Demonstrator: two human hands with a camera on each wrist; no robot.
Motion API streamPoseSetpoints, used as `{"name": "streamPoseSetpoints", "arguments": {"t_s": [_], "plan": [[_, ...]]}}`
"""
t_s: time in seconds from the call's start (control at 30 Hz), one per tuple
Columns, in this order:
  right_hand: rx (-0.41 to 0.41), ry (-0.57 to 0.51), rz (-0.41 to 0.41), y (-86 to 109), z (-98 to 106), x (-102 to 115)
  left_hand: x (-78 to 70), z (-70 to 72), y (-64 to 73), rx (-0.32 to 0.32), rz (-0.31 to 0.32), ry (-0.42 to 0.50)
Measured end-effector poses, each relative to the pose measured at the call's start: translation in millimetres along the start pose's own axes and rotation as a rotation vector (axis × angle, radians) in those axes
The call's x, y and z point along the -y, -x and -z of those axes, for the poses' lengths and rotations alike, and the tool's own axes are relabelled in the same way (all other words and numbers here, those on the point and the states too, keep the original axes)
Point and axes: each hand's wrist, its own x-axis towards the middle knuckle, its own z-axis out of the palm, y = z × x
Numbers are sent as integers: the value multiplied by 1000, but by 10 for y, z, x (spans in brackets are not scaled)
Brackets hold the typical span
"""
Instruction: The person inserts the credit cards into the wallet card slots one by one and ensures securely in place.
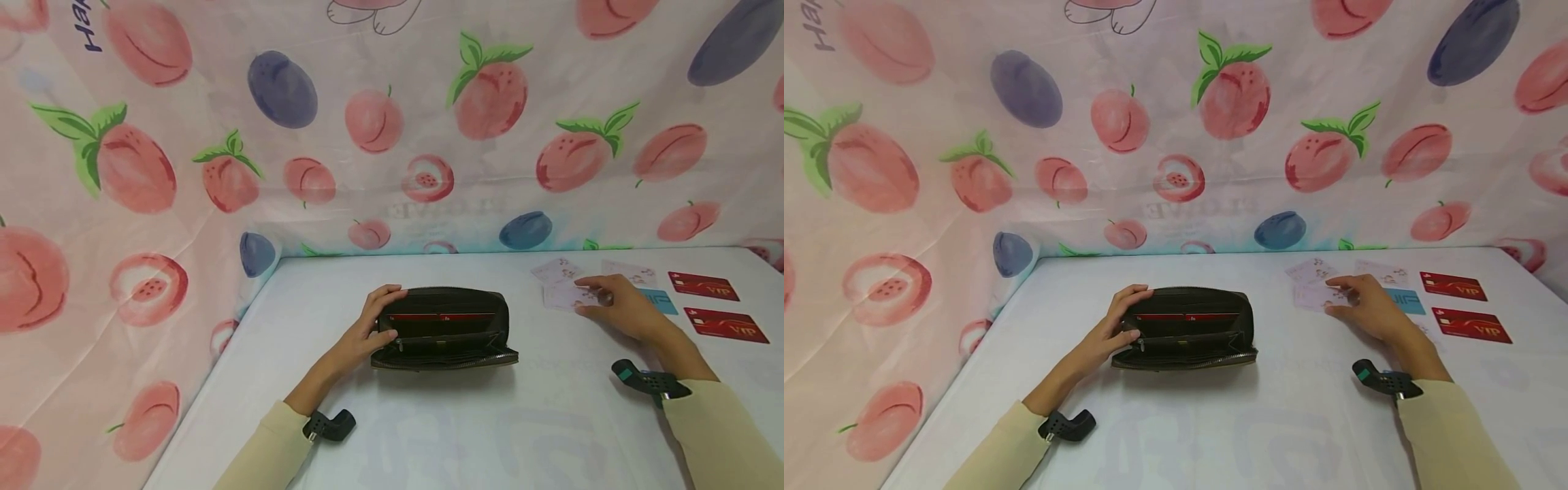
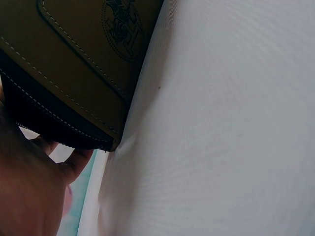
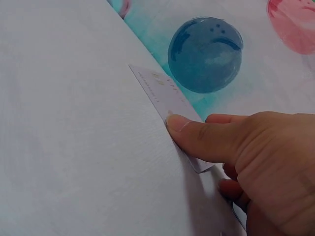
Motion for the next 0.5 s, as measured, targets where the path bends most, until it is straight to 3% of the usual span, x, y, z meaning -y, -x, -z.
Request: {"name": "streamPoseSetpoints", "arguments": {"t_s": [0.5], "plan": [[-26, -7, -29, 18, 36, 8, 14, -1, 5, -5, 9, -7]]}}
